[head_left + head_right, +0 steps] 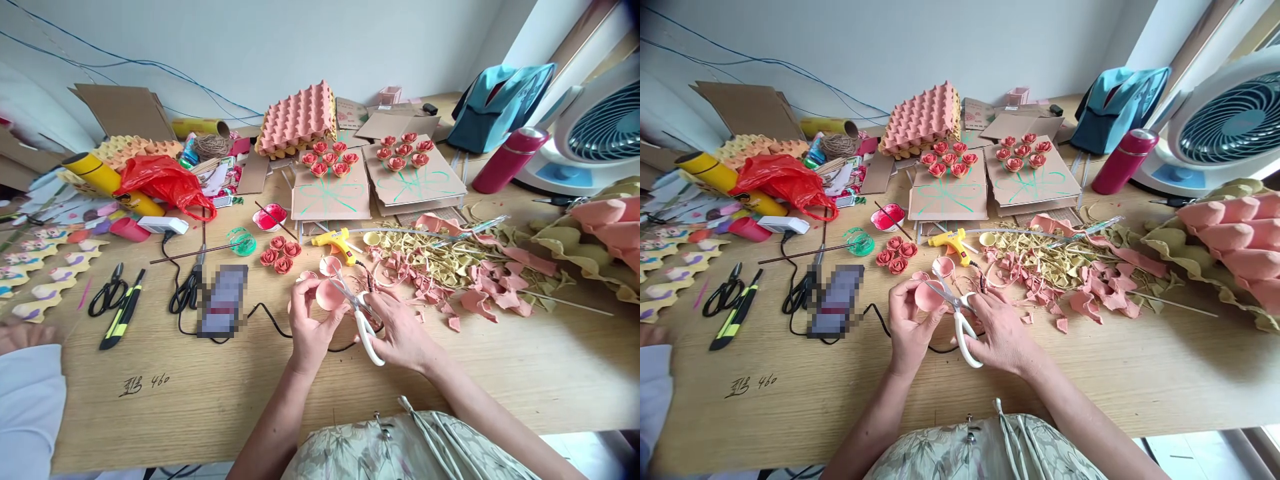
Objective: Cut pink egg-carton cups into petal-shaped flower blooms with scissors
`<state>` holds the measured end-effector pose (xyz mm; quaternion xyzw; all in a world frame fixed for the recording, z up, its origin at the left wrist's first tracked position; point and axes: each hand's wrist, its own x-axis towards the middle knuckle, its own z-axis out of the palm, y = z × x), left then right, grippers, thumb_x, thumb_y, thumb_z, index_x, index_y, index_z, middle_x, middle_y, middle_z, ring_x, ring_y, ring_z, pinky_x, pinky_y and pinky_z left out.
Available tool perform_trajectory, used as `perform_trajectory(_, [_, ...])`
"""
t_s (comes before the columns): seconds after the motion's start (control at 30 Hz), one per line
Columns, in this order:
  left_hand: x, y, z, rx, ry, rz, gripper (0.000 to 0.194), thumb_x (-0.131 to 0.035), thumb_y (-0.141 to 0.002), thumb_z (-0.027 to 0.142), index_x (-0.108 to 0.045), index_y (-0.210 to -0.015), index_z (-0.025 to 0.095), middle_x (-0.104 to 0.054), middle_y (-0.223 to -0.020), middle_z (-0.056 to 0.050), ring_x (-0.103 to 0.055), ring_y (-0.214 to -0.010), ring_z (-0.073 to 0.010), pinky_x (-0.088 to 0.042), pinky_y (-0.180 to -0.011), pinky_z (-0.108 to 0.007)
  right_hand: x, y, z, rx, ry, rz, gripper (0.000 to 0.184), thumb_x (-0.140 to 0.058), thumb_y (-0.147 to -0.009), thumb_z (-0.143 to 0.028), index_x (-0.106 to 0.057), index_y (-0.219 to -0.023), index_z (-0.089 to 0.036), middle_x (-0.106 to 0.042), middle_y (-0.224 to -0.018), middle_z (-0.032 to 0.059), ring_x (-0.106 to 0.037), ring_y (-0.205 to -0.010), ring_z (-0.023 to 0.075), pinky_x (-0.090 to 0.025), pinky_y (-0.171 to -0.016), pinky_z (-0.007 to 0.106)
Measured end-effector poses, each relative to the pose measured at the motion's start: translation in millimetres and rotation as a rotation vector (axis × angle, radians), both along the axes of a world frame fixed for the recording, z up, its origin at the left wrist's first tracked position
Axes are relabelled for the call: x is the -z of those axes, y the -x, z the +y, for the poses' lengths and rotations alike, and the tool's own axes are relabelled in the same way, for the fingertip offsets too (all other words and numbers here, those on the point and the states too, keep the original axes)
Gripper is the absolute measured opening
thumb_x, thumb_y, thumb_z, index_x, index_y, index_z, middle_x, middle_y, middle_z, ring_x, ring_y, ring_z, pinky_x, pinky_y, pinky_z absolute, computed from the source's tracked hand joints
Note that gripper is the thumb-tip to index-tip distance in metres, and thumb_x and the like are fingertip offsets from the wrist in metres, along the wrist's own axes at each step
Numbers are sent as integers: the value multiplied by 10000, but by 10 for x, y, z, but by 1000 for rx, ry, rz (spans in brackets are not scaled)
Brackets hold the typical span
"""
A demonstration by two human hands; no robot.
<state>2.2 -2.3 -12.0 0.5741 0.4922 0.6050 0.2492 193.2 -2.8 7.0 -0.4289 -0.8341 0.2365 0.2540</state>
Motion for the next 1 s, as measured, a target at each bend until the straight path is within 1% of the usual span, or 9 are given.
perform_trajectory(0.07, [6, -2, -6, -23, -20, 55, 526, -844, -749, 386, -552, -1152, 217, -611, -1168, -113, -584, -1272, -300, -528, -1022, -435, 6, 3, 4, -2, -5, 1, 221, -580, -918, -413, -458, -908, -228, -597, -858, 55, -532, -793, 240, -414, -762, 368])
perform_trajectory(0.13, [5, -10, -7, -54, -43, 90, 542, -850, -737, 420, -542, -1133, 216, -609, -1119, -97, -612, -1216, -292, -533, -996, -428, 12, 10, 4, 0, -18, 5, 220, -577, -920, -411, -462, -931, -224, -612, -881, 66, -544, -808, 247, -419, -773, 375])
perform_trajectory(0.27, [-26, -31, 9, -106, -96, 81, 593, -858, -697, 505, -500, -1079, 225, -577, -1053, -58, -644, -1086, -248, -547, -916, -380, 18, 30, -10, -6, -38, -6, 243, -604, -907, -422, -482, -966, -220, -632, -910, 75, -567, -836, 259, -428, -817, 394])
perform_trajectory(0.37, [-51, -39, 27, -157, -142, 119, 609, -846, -689, 553, -475, -1047, 229, -544, -995, -31, -636, -996, -216, -545, -847, -343, 11, 46, -28, -14, -38, -25, 233, -610, -898, -408, -487, -964, -222, -643, -922, 77, -574, -848, 264, -429, -840, 406])
perform_trajectory(0.5, [-55, -42, 32, -208, -196, 192, 590, -855, -690, 530, -466, -1014, 226, -535, -970, -25, -614, -946, -201, -517, -781, -307, 18, 63, -43, -8, -41, -47, 225, -589, -904, -406, -471, -948, -220, -640, -906, 81, -569, -831, 266, -429, -865, 434])
perform_trajectory(0.63, [-45, -43, 23, -218, -212, 228, 577, -868, -689, 488, -455, -995, 226, -543, -952, -22, -609, -895, -193, -507, -735, -298, 55, 75, -41, -20, -43, -69, 218, -560, -912, -412, -438, -910, -231, -606, -851, 61, -542, -765, 245, -433, -818, 414])
perform_trajectory(0.77, [-37, -31, 30, -201, -224, 201, 574, -875, -680, 481, -464, -990, 227, -554, -968, -27, -623, -937, -211, -531, -829, -353, 47, 68, -30, -14, -65, -79, 231, -574, -901, -411, -432, -900, -229, -593, -838, 52, -528, -763, 240, -418, -805, 408])
perform_trajectory(0.87, [-11, -8, 44, -123, -190, 138, 586, -866, -682, 508, -501, -1040, 223, -569, -994, -39, -631, -1005, -231, -525, -932, -402, 15, 31, -17, -21, -54, -53, 245, -602, -892, -416, -451, -910, -224, -592, -850, 48, -536, -792, 242, -410, -801, 397])
perform_trajectory(1.0, [34, 27, 45, -13, -139, 84, 595, -806, -729, 575, -530, -1116, 218, -598, -1058, -75, -626, -1134, -277, -472, -1063, -486, -16, -27, -4, -40, -4, -4, 274, -642, -882, -439, -489, -945, -221, -616, -899, 53, -545, -816, 239, -411, -791, 378])
